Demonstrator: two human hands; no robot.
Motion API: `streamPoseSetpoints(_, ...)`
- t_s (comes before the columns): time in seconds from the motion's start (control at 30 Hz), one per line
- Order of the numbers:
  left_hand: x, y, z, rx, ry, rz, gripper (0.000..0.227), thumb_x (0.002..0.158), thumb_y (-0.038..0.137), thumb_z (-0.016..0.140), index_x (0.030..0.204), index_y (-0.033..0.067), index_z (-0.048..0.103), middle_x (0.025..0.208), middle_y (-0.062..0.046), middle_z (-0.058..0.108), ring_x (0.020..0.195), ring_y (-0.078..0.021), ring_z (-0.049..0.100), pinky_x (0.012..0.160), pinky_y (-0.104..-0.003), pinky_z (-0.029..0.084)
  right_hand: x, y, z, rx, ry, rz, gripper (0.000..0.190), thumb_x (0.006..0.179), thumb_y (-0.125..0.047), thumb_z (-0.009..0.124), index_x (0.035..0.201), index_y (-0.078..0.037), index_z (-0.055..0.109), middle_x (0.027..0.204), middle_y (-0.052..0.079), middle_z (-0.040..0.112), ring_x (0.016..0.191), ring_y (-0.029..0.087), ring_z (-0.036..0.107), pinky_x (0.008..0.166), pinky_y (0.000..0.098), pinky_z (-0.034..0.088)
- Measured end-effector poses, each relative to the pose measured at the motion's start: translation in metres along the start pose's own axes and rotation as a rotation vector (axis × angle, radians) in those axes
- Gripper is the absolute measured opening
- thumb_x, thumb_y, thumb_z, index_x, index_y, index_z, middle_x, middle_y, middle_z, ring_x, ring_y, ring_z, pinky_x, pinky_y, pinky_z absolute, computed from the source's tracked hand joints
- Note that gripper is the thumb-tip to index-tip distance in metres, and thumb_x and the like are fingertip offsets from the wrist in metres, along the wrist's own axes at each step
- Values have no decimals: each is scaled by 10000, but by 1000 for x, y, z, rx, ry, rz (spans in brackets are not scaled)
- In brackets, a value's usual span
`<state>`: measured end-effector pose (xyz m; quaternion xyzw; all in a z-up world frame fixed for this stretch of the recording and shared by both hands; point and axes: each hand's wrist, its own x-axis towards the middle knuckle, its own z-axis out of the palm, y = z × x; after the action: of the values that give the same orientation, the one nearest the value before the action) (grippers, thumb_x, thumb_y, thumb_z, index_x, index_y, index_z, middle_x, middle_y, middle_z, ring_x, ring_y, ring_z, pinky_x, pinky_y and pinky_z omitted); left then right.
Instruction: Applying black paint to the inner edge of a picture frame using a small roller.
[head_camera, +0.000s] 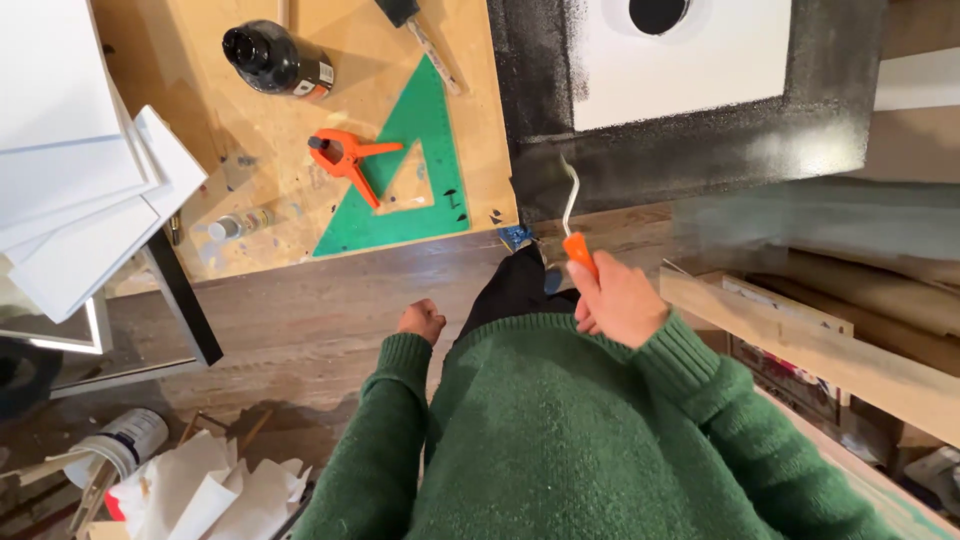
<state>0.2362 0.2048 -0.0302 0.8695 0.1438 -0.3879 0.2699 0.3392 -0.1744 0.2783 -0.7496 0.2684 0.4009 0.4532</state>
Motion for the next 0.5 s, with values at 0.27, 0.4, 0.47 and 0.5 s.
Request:
streamPoseSetpoints(0.27,-1,-40,12,113,17,63,236,743,283,784,757,81,662,828,-200,717,837,-420,694,781,-499,553,-19,0,32,32,-15,-5,418,1028,-412,452,1064,-13,571,711,132,760,563,220,749,501,346,582)
streamPoseSetpoints(0.4,-21,-65,7,107,25,34,237,749,280,786,781,72,677,842,-200,723,858,-423,688,769,-507,556,-7,-18,35,98,50,-60,413,1028,-407,452,1067,-14,573,674,136,742,527,224,727,480,359,568)
streamPoseSetpoints(0.47,-9,-118,21,118,-42,27,236,741,287,790,799,84,685,851,-195,724,853,-406,700,763,-498,564,5,-37,28,89,84,-74,425,1038,-413,449,1063,-9,578,664,129,736,523,215,726,482,354,570)
streamPoseSetpoints(0.5,8,-139,25,115,-81,21,237,734,295,793,817,96,694,859,-190,725,848,-389,712,758,-489,571,16,-52,22,65,119,-116,438,1048,-419,446,1060,-4,583,654,123,730,519,205,726,484,349,573)
